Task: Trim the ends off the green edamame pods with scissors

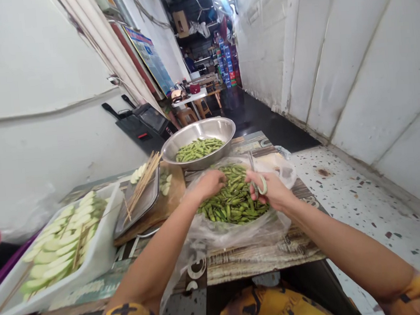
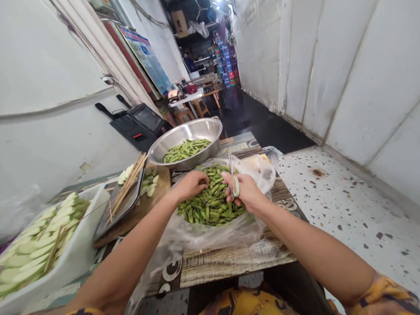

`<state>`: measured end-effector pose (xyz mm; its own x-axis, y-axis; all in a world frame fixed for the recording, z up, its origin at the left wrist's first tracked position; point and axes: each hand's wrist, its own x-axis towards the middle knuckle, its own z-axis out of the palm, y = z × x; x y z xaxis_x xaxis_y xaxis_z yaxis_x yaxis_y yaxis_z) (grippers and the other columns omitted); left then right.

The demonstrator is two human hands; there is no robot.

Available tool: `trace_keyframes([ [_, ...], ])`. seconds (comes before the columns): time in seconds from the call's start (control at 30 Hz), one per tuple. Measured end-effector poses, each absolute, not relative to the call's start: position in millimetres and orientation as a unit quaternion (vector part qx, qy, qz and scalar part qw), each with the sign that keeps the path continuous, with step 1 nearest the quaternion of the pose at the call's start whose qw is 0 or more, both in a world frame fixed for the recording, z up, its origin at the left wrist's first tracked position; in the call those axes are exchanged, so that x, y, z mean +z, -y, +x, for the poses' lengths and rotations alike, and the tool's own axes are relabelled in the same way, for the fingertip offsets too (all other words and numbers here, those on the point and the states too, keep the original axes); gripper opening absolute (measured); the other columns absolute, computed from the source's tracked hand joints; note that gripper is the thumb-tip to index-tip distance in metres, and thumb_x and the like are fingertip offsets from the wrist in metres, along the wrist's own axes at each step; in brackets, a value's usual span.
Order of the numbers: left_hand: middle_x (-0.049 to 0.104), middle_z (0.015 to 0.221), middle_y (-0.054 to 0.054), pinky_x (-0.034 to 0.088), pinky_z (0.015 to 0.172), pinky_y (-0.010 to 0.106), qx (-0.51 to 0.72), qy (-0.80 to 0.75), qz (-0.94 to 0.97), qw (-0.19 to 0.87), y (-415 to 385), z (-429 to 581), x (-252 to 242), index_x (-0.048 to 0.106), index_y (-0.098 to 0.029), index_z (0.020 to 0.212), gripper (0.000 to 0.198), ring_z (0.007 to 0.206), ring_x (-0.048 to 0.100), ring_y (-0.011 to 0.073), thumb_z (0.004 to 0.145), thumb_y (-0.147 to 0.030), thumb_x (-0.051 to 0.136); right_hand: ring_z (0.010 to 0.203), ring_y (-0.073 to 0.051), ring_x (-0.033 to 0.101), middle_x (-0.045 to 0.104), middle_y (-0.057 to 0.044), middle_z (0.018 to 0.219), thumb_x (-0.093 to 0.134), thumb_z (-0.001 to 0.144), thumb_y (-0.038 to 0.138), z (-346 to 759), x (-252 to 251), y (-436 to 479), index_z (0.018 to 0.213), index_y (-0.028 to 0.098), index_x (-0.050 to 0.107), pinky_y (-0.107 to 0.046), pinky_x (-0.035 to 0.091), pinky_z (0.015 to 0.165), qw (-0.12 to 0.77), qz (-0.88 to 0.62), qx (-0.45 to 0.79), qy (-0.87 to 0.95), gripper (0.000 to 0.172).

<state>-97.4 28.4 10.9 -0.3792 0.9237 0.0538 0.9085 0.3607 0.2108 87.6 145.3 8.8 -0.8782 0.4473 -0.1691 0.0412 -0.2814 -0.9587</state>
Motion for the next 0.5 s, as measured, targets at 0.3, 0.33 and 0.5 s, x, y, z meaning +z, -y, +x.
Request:
trace_keyframes([
  [0.3, 0.069, 0.081, 0.003, 0.044, 0.068, 0.025, 0.496, -0.765, 0.387, 0.138, -2.3, -56.0, 23.5, 0.067, -0.017, 0.090, 0.026, 0.073, 0.061, 0.0157, 0.074, -0.037, 0.060, 0.035, -0.008, 0.047, 0.052, 0.004, 0.046, 0.062, 0.075, 0.050, 96.4, 15.5, -135.9, 0.066, 0.016, 0.051, -0.016, 0.030, 0.024, -0.027, -0.139, 0.706, 0.694, 0.038],
  [0.33, 0.069, 0.080, 0.003, 0.044, 0.066, 0.025, 0.520, -0.755, 0.368, 0.157, -2.6, -50.7, 23.8, 0.068, -0.017, 0.090, 0.028, 0.071, 0.060, 0.0150, 0.074, -0.038, 0.062, 0.033, -0.007, 0.045, 0.052, 0.004, 0.045, 0.062, 0.075, 0.050, 97.1, 16.8, -135.5, 0.064, 0.016, 0.049, -0.016, 0.029, 0.024, -0.034, -0.137, 0.697, 0.703, 0.038],
  [0.5, 0.067, 0.069, 0.001, 0.039, 0.055, 0.023, 0.581, -0.718, 0.306, 0.230, -7.1, -38.6, 17.9, 0.071, -0.015, 0.081, 0.029, 0.056, 0.052, 0.0108, 0.065, -0.039, 0.069, 0.028, -0.004, 0.037, 0.051, 0.004, 0.043, 0.060, 0.078, 0.048, 98.9, 21.4, -137.3, 0.060, 0.015, 0.047, -0.015, 0.026, 0.025, -0.060, -0.135, 0.662, 0.735, 0.039],
])
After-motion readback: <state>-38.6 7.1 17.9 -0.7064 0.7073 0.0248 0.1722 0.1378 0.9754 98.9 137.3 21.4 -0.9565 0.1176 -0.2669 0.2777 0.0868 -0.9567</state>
